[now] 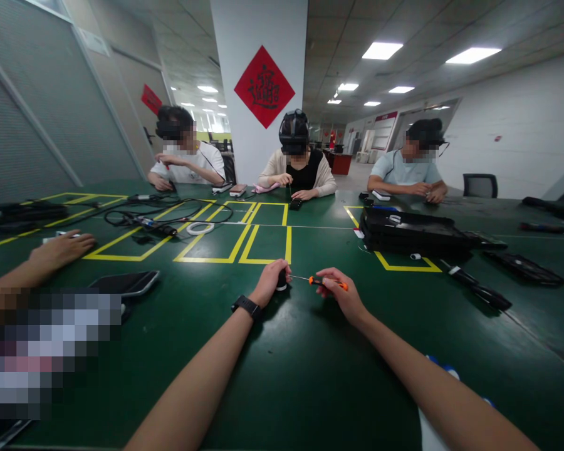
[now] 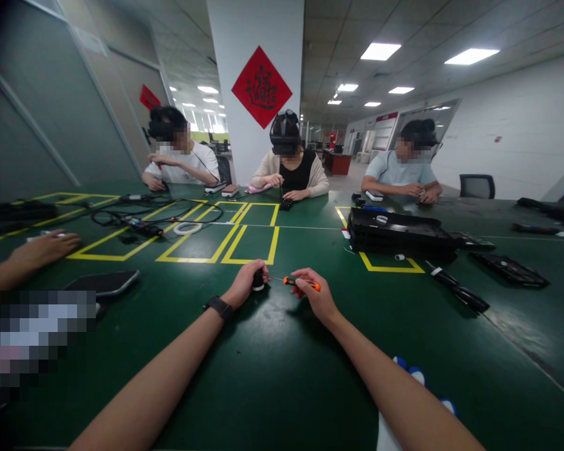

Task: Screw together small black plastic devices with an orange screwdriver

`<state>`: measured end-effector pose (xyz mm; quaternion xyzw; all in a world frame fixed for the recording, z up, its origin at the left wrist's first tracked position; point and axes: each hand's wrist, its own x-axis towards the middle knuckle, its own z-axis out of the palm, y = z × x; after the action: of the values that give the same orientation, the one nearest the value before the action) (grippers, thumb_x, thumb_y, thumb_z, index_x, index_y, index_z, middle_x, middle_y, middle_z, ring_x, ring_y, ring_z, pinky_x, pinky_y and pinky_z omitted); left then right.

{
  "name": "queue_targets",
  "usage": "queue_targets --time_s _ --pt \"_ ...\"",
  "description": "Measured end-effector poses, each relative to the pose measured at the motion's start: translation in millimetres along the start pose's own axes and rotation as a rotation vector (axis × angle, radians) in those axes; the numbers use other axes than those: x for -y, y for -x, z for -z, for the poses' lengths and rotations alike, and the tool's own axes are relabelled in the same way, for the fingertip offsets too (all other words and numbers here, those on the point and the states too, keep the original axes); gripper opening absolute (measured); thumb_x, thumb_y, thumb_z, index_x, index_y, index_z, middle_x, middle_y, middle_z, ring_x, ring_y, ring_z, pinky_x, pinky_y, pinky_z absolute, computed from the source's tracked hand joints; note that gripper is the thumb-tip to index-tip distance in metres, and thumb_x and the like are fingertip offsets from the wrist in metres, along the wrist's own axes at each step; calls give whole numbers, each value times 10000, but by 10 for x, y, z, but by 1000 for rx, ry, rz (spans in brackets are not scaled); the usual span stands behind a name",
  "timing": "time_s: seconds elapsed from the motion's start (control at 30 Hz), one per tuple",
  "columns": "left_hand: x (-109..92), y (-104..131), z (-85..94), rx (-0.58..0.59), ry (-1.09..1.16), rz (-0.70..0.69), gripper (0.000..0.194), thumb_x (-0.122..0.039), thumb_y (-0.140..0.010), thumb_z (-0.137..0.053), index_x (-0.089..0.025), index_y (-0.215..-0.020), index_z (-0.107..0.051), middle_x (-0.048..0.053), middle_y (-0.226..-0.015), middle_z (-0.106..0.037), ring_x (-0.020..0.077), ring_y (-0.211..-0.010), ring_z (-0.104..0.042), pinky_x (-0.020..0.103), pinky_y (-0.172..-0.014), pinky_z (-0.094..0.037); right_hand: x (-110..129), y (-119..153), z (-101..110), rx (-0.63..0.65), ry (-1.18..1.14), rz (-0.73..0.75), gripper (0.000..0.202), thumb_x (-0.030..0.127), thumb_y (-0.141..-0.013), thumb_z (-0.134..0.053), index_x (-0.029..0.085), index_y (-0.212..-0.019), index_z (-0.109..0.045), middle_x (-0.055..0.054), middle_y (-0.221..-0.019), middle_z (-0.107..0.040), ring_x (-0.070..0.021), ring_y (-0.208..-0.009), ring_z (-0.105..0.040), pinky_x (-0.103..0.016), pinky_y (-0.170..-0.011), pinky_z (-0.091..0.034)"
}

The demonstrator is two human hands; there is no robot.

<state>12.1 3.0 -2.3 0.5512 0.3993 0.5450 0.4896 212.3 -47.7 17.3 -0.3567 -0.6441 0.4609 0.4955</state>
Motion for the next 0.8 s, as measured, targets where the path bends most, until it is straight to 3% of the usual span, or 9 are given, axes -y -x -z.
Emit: queue_targets --time_s 0.17,0.3,0.6,0.8 --pt "41 -5 30 -26 -21 18 379 -443 -793 -371 -141 -654 -551 11 -536 -546 111 -506 -521 228 -533 -396 -8 -11 89 12 277 105 174 234 -740 -572 167 -899 -594 -44 -893 -625 -156 -810 -590 -307 -747 -468" --pt "5 19 23 11 -72 -18 391 -420 -810 -344 -141 -640 -559 18 -542 -549 113 -521 -514 234 -551 -388 -53 -33 123 28 460 150 261 159 -729 -566 182 -988 -590 -43 -966 -611 -158 -904 -569 -343 -861 -426" --pt "-155 70 -25 43 -86 -127 212 -255 -780 -368 -156 -749 -553 8 -634 -532 119 -624 -490 232 -624 -371 -131 -73 77 86 688 181 198 233 -843 -442 179 -928 -613 -69 -941 -574 -175 -907 -512 -351 -842 -397" --pt "-206 83 -15 40 -145 -176 187 -165 -704 -368 -160 -739 -551 20 -725 -551 136 -722 -500 249 -698 -383 -26 -188 40 164 710 84 152 225 -763 -549 177 -897 -603 -37 -858 -582 -162 -803 -524 -313 -745 -419"
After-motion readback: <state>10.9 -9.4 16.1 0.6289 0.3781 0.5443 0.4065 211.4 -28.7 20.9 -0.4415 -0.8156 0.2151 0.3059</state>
